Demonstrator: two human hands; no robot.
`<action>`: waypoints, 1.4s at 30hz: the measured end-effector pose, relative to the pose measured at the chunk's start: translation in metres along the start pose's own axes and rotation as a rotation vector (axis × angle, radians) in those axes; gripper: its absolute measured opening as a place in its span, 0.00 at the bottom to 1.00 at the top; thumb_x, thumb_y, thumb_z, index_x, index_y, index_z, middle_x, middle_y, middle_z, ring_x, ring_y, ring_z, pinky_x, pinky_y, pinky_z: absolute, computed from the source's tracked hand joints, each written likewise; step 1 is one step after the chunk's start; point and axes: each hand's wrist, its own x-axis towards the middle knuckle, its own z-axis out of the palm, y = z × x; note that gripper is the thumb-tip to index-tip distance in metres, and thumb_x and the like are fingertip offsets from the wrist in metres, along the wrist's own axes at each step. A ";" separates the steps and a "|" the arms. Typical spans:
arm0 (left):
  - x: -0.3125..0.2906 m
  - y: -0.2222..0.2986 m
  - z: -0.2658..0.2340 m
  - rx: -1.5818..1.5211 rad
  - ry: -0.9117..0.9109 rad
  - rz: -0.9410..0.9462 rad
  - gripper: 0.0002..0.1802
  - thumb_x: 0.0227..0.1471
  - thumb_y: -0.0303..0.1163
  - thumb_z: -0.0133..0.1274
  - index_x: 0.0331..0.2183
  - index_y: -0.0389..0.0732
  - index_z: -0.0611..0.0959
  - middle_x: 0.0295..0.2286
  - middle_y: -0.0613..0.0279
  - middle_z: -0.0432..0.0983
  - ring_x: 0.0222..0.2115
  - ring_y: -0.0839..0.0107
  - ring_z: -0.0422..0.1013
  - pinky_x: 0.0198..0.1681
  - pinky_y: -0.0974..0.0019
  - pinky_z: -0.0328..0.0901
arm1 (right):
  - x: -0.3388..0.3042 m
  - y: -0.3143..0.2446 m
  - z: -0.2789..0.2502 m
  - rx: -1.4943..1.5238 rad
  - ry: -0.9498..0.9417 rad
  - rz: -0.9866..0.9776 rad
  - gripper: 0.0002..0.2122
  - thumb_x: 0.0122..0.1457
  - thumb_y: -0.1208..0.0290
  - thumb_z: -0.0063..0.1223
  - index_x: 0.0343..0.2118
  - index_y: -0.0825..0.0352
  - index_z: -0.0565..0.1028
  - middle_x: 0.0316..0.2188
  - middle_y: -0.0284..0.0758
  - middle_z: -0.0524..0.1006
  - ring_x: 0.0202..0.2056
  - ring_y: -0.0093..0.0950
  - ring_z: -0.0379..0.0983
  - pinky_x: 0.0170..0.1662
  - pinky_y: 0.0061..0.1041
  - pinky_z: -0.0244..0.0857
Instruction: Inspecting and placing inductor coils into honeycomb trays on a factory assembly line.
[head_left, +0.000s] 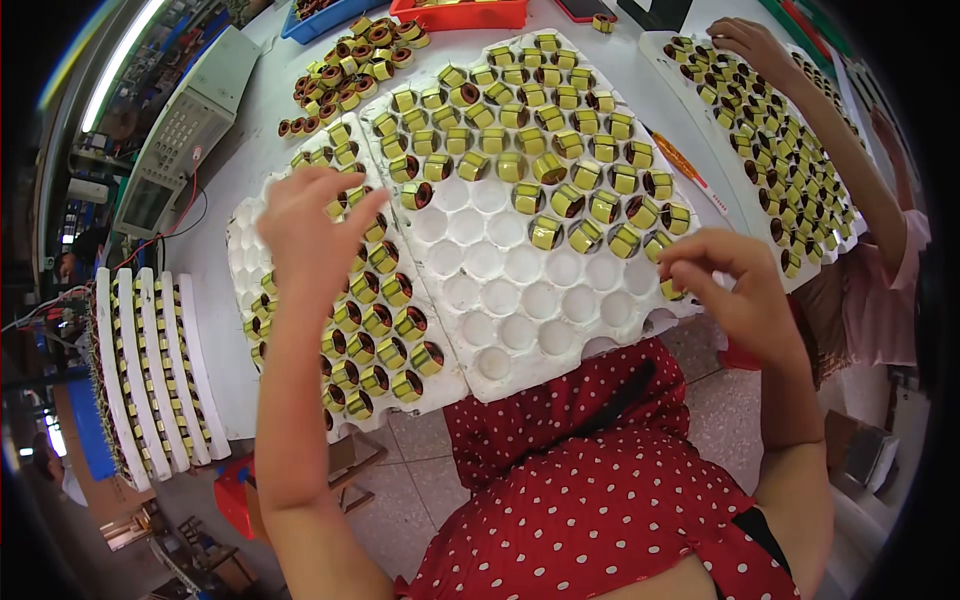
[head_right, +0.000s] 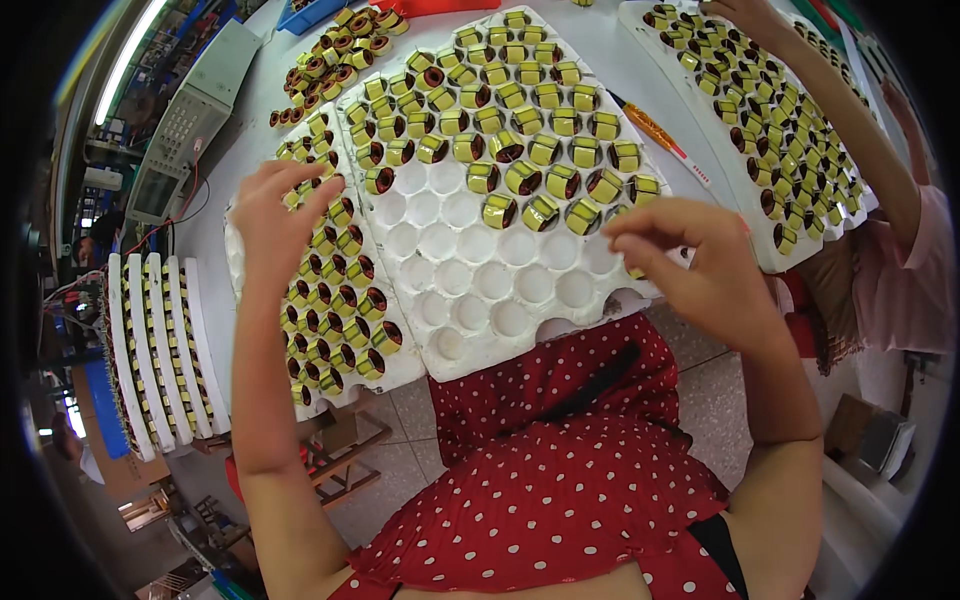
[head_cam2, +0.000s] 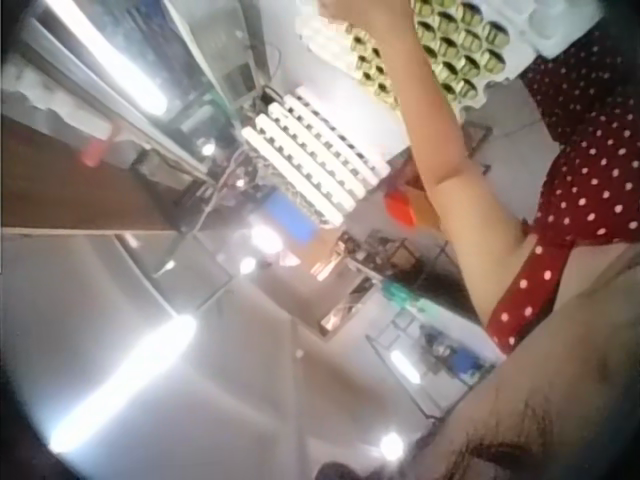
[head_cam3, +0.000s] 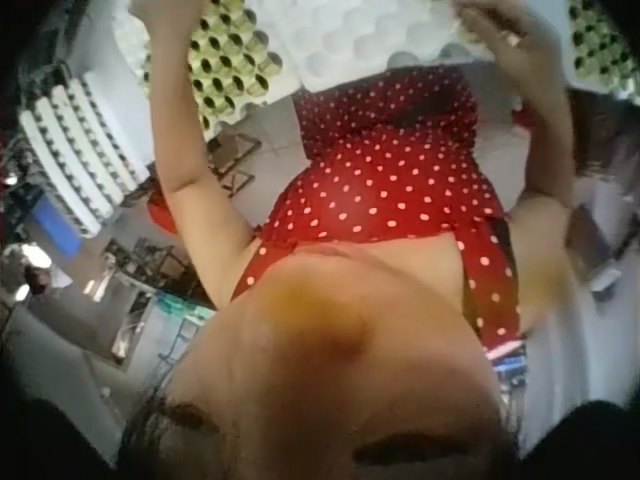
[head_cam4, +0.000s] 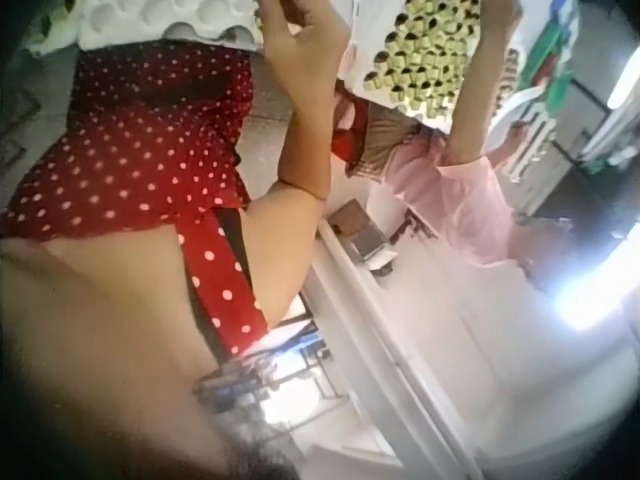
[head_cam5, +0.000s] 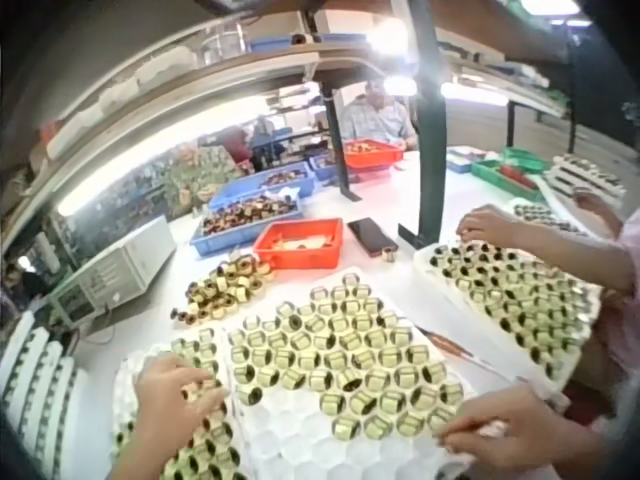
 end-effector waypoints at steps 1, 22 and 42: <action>0.000 0.009 0.010 0.001 0.002 0.003 0.11 0.35 0.40 0.62 0.24 0.45 0.84 0.29 0.66 0.74 0.34 0.65 0.67 0.39 0.64 0.59 | -0.005 0.000 0.002 0.001 0.003 -0.002 0.06 0.51 0.79 0.51 0.31 0.73 0.75 0.26 0.34 0.76 0.27 0.18 0.72 0.33 0.16 0.65; -0.072 0.093 -0.021 -1.667 -0.682 -0.758 0.14 0.46 0.24 0.54 0.37 0.29 0.75 0.32 0.56 0.75 0.33 0.72 0.72 0.39 0.72 0.65 | -0.009 -0.013 0.070 0.797 -0.162 0.075 0.17 0.50 0.82 0.52 0.45 0.73 0.69 0.31 0.35 0.74 0.32 0.19 0.72 0.35 0.17 0.67; -0.111 0.115 -0.014 -1.830 -0.563 -0.903 0.22 0.43 0.25 0.57 0.42 0.30 0.71 0.35 0.54 0.73 0.35 0.69 0.72 0.40 0.67 0.69 | -0.017 0.001 0.087 0.622 -0.137 -0.178 0.16 0.44 0.84 0.57 0.39 0.70 0.72 0.35 0.36 0.71 0.33 0.22 0.71 0.33 0.17 0.69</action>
